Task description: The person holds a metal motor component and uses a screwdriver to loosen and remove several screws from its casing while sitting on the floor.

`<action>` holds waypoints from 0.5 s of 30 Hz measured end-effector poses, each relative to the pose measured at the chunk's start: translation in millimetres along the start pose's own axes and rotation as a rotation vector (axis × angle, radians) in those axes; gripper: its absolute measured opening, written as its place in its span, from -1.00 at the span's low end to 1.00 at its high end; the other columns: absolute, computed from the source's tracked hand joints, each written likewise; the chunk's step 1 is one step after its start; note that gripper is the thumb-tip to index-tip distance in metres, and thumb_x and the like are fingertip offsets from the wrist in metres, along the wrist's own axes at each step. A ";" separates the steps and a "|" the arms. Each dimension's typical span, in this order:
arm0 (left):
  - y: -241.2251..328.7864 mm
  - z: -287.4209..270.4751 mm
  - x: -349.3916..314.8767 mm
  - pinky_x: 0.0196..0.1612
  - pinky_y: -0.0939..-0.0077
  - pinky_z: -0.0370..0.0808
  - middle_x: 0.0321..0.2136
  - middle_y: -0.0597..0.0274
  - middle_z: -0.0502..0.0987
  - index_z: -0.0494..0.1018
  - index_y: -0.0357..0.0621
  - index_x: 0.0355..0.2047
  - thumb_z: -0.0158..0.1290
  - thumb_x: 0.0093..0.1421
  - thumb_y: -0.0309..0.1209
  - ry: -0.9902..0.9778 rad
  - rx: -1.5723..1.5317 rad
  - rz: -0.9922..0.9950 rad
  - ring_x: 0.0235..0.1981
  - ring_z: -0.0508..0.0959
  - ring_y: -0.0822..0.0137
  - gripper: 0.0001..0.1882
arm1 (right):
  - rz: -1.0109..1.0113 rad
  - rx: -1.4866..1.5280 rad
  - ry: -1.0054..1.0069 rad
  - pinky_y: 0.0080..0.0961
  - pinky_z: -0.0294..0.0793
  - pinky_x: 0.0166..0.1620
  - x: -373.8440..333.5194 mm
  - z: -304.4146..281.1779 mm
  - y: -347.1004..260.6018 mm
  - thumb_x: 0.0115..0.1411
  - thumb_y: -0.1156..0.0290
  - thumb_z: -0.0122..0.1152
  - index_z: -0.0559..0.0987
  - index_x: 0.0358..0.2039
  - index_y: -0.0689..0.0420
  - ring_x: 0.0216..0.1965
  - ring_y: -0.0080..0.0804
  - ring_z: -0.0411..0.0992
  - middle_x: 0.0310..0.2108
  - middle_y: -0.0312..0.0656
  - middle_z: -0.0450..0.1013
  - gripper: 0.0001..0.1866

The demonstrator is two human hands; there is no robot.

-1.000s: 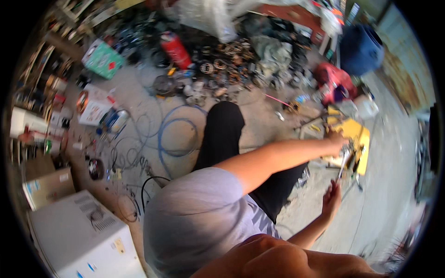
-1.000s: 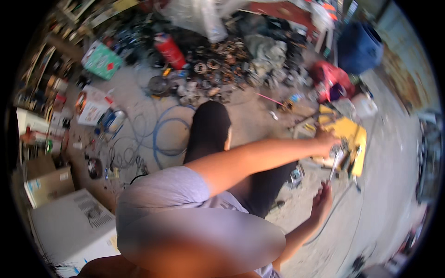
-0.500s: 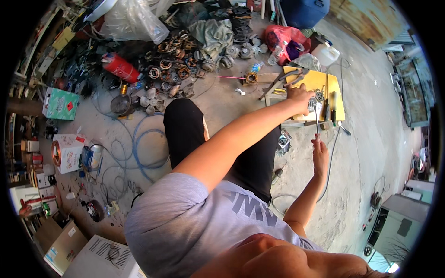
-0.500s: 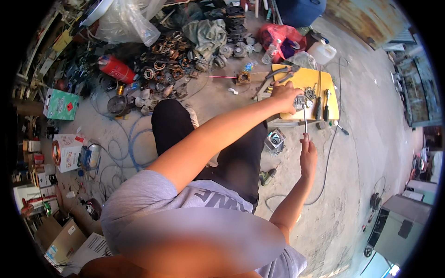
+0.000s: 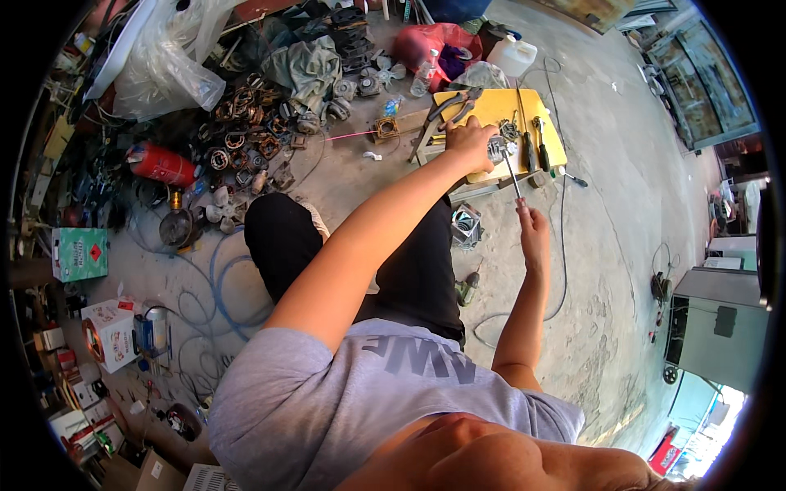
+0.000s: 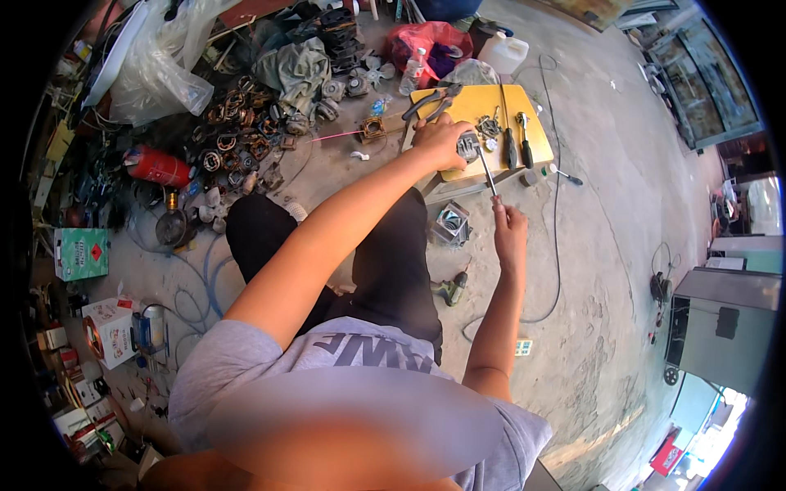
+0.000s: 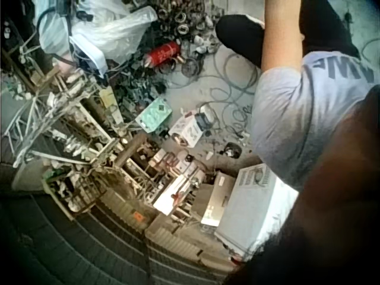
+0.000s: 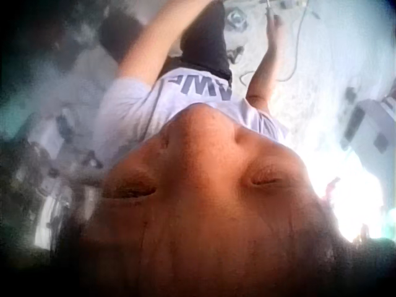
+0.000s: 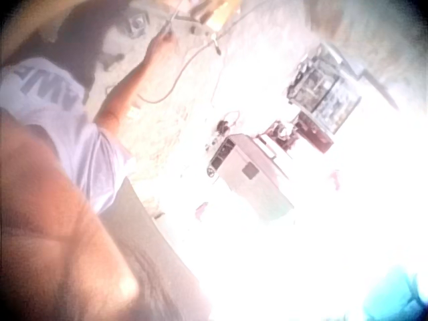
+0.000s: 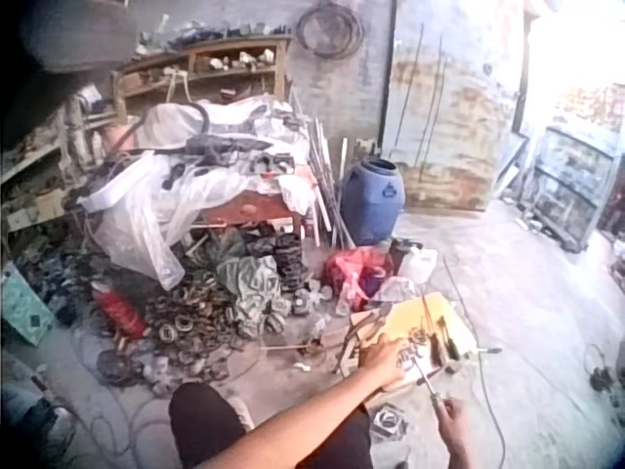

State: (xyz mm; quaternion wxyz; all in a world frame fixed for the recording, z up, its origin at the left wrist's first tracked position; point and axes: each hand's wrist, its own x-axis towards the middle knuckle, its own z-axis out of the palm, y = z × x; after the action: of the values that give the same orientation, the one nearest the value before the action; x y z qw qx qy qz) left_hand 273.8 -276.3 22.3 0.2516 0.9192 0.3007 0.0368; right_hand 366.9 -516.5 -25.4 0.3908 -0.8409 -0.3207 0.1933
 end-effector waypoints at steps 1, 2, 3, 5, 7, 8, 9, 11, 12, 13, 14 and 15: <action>1.1 -0.5 0.1 0.13 0.10 0.16 -0.04 0.22 0.38 0.35 0.38 0.10 0.35 -0.28 -0.13 -0.001 -0.003 0.004 0.08 0.37 0.26 -0.18 | -0.037 0.023 0.070 -0.65 0.32 -0.36 -0.5 0.9 3.3 0.24 0.14 0.17 0.48 -0.10 0.26 -0.42 -0.57 0.37 -0.37 -0.24 0.48 -0.58; 0.1 -0.7 -0.3 0.13 0.12 0.16 -0.04 0.23 0.39 0.35 0.37 0.10 0.35 -0.29 -0.13 -0.001 -0.004 0.001 0.08 0.37 0.27 -0.17 | -0.077 0.049 0.134 -0.55 0.36 -0.34 -2.6 5.3 -2.3 0.20 0.18 0.21 0.48 -0.12 0.26 -0.41 -0.52 0.39 -0.39 -0.18 0.49 -0.60; -1.2 0.1 -0.5 0.13 0.12 0.16 -0.04 0.23 0.39 0.35 0.37 0.10 0.35 -0.29 -0.14 0.002 0.001 -0.004 0.08 0.37 0.27 -0.17 | -0.117 0.074 0.196 -0.46 0.39 -0.31 -7.0 9.9 -16.7 0.17 0.21 0.26 0.47 -0.15 0.26 -0.41 -0.47 0.42 -0.41 -0.13 0.49 -0.61; -2.4 0.9 0.2 0.13 0.13 0.15 -0.05 0.23 0.39 0.35 0.37 0.11 0.36 -0.29 -0.14 0.010 0.012 -0.009 0.08 0.37 0.28 -0.16 | 0.070 0.085 0.154 -0.45 0.42 -0.29 -13.8 8.5 -34.9 0.14 0.20 0.30 0.42 -0.17 0.19 -0.40 -0.45 0.44 -0.43 -0.14 0.49 -0.60; -2.5 1.1 0.3 0.13 0.13 0.15 -0.04 0.23 0.39 0.34 0.37 0.12 0.36 -0.29 -0.14 0.012 0.002 0.001 0.09 0.36 0.28 -0.15 | 0.135 0.009 0.101 -0.46 0.42 -0.29 -15.6 8.4 -37.4 0.15 0.17 0.29 0.41 -0.13 0.16 -0.41 -0.44 0.44 -0.44 -0.15 0.49 -0.59; -2.3 0.8 -0.1 0.13 0.13 0.14 -0.04 0.23 0.39 0.34 0.37 0.12 0.36 -0.29 -0.14 0.010 -0.002 0.002 0.09 0.36 0.28 -0.15 | 0.088 0.009 0.193 -0.47 0.41 -0.31 -19.2 14.9 -42.5 0.17 0.14 0.26 0.44 -0.18 0.17 -0.44 -0.44 0.41 -0.50 -0.16 0.46 -0.61; -2.2 0.4 -0.4 0.13 0.13 0.14 -0.04 0.23 0.39 0.34 0.37 0.12 0.36 -0.29 -0.14 0.008 -0.006 0.002 0.09 0.36 0.28 -0.15 | 0.129 0.060 0.120 -0.47 0.41 -0.31 -17.4 13.7 -35.5 0.18 0.13 0.25 0.45 -0.20 0.17 -0.45 -0.44 0.40 -0.51 -0.17 0.45 -0.62; -1.9 -0.2 -0.6 0.13 0.12 0.15 -0.04 0.23 0.39 0.34 0.35 0.12 0.36 -0.29 -0.13 0.007 -0.002 0.010 0.09 0.37 0.28 -0.15 | 0.210 0.163 -0.026 -0.46 0.40 -0.31 -9.1 11.7 -8.4 0.19 0.11 0.24 0.47 -0.23 0.17 -0.46 -0.43 0.39 -0.54 -0.17 0.44 -0.63; -1.8 0.0 -0.7 0.12 0.12 0.15 -0.04 0.23 0.39 0.34 0.35 0.12 0.36 -0.28 -0.13 0.006 -0.001 0.013 0.09 0.37 0.28 -0.16 | 0.160 0.119 -0.023 -0.47 0.40 -0.32 -6.1 11.6 -1.7 0.19 0.11 0.24 0.48 -0.24 0.19 -0.47 -0.43 0.38 -0.54 -0.18 0.43 -0.62; -1.6 -0.1 -0.4 0.12 0.11 0.15 -0.04 0.23 0.39 0.35 0.34 0.12 0.36 -0.28 -0.13 0.014 0.007 0.014 0.09 0.37 0.28 -0.16 | 0.109 0.076 -0.019 -0.48 0.40 -0.32 -3.0 11.6 4.5 0.19 0.11 0.25 0.49 -0.25 0.20 -0.47 -0.44 0.38 -0.54 -0.18 0.43 -0.62; -1.5 0.5 0.0 0.12 0.11 0.16 -0.05 0.23 0.40 0.35 0.33 0.12 0.35 -0.28 -0.13 0.021 0.014 0.015 0.09 0.37 0.27 -0.16 | 0.061 0.031 -0.016 -0.48 0.40 -0.33 -2.8 11.6 5.6 0.18 0.11 0.25 0.50 -0.26 0.22 -0.47 -0.45 0.37 -0.55 -0.18 0.42 -0.61; -1.4 1.2 0.0 0.11 0.10 0.16 -0.05 0.23 0.40 0.35 0.32 0.12 0.35 -0.28 -0.13 0.028 0.021 0.016 0.09 0.37 0.27 -0.16 | -0.008 0.029 0.089 -0.49 0.39 -0.34 -4.5 14.0 6.9 0.18 0.11 0.25 0.50 -0.25 0.23 -0.47 -0.47 0.36 -0.53 -0.19 0.43 -0.60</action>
State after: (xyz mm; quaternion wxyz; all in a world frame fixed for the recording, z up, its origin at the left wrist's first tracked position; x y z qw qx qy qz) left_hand 273.2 -275.9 20.6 0.2376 0.9235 0.2973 0.0484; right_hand 358.3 -515.5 -39.2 0.4177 -0.8415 -0.3034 0.1591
